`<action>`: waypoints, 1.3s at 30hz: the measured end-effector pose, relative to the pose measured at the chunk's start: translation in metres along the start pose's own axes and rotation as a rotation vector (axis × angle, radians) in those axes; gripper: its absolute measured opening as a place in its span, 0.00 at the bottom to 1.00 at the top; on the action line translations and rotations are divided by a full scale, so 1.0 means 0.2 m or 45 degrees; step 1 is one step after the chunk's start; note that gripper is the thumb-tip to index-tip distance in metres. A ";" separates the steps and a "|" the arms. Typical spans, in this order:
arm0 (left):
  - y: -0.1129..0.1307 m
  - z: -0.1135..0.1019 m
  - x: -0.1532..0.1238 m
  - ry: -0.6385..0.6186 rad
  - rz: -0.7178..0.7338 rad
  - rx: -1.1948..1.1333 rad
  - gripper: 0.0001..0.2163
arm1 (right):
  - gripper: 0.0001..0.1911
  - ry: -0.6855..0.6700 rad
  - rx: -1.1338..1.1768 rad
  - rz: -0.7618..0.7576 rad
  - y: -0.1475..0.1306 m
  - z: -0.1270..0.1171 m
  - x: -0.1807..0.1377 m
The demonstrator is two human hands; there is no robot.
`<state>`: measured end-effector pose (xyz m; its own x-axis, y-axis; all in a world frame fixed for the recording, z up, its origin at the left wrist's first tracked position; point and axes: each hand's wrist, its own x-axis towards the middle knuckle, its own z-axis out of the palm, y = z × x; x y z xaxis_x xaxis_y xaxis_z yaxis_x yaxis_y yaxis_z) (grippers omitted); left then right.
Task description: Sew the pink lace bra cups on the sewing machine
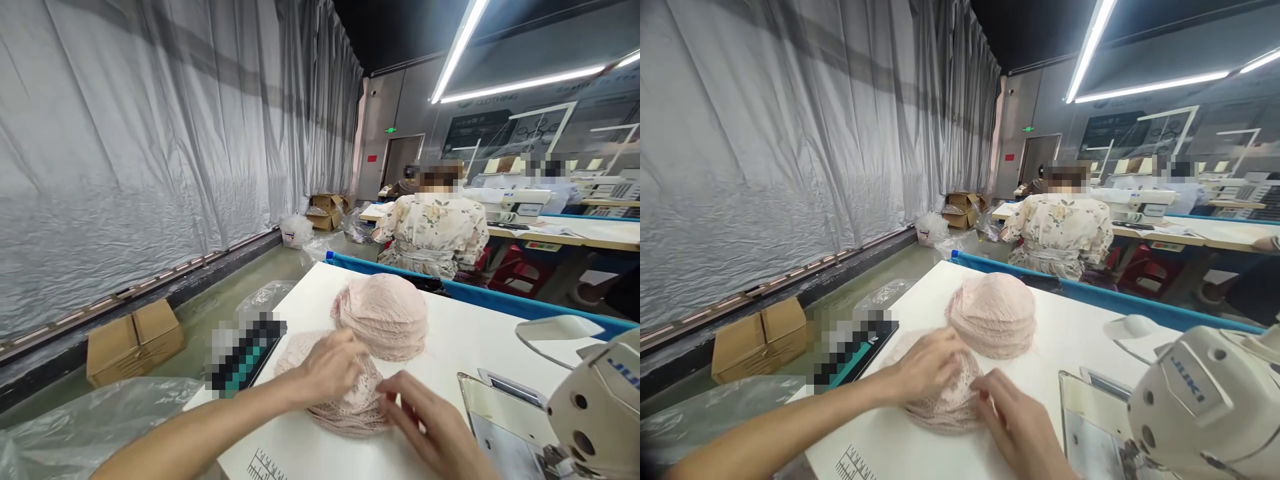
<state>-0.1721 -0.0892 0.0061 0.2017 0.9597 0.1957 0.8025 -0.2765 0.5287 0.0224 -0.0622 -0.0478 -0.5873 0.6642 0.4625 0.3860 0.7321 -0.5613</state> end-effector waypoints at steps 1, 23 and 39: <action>0.00 0.01 -0.06 -0.043 0.017 -0.028 0.09 | 0.10 -0.041 -0.034 -0.051 -0.03 0.02 -0.05; 0.01 0.13 -0.10 0.040 -0.126 -0.233 0.09 | 0.14 0.149 -0.866 -0.505 -0.12 0.05 -0.03; -0.07 0.10 -0.12 0.152 -0.498 -0.797 0.13 | 0.11 0.095 -0.803 -0.420 -0.14 0.07 -0.04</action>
<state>-0.1768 -0.1072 -0.0230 -0.1236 0.9918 -0.0335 0.3265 0.0726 0.9424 0.0064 -0.0895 -0.0445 -0.7027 0.3854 0.5980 0.5480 0.8293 0.1095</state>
